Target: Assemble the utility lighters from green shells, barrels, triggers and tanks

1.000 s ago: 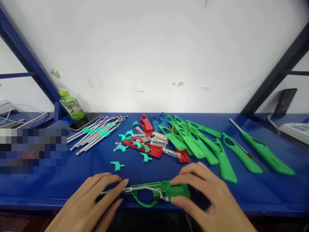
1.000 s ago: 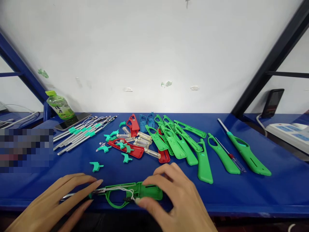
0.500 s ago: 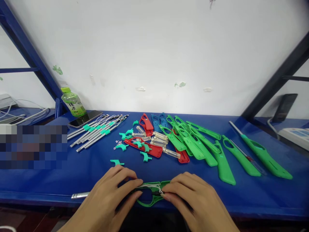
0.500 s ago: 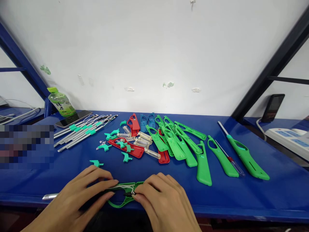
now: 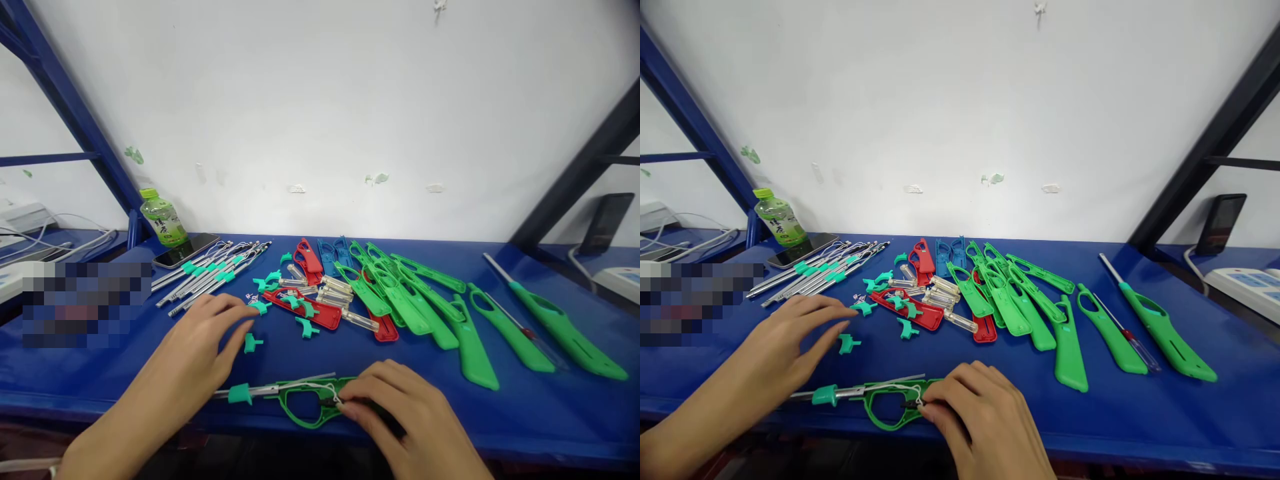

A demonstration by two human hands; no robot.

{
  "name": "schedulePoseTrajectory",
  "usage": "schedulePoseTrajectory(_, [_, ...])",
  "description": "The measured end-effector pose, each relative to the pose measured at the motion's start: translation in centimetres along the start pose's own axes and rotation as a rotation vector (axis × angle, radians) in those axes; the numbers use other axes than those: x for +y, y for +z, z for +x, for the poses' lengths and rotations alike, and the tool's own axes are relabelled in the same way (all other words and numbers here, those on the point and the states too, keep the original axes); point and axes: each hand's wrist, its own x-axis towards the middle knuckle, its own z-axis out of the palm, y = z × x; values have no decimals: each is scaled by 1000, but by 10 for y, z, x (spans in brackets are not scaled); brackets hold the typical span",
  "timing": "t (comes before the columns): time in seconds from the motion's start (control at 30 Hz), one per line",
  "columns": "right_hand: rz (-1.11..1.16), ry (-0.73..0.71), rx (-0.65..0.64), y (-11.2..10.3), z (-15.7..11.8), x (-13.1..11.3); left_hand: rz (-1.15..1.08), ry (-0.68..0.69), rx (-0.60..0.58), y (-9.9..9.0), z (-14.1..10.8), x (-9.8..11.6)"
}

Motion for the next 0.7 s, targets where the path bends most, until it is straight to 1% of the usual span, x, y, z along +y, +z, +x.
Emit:
schedulePoseTrajectory(0.07, [27,19,23,4,-3,3,33,-53,-23,4,8,-7])
schedulePoseTrajectory(0.13, [52,40,25,7,-6,6,39,-72,-40,8,14,-11])
schedulePoseTrajectory(0.27, [75,79,-48,7,-10,8,40,-103,-77,13,18,-19])
schedulePoseTrajectory(0.37, [64,90,-44,5,-10,7,31,-117,-96,15,19,-22])
schedulePoseTrajectory(0.47, [61,82,-38,4,-10,7,18,-130,-105,16,21,-21])
schedulePoseTrajectory(0.57, [53,74,-43,5,-11,7,7,-150,-91,14,23,-18])
schedulePoseTrajectory(0.7, [42,80,-46,5,-11,7,-10,-178,-35,3,21,-13])
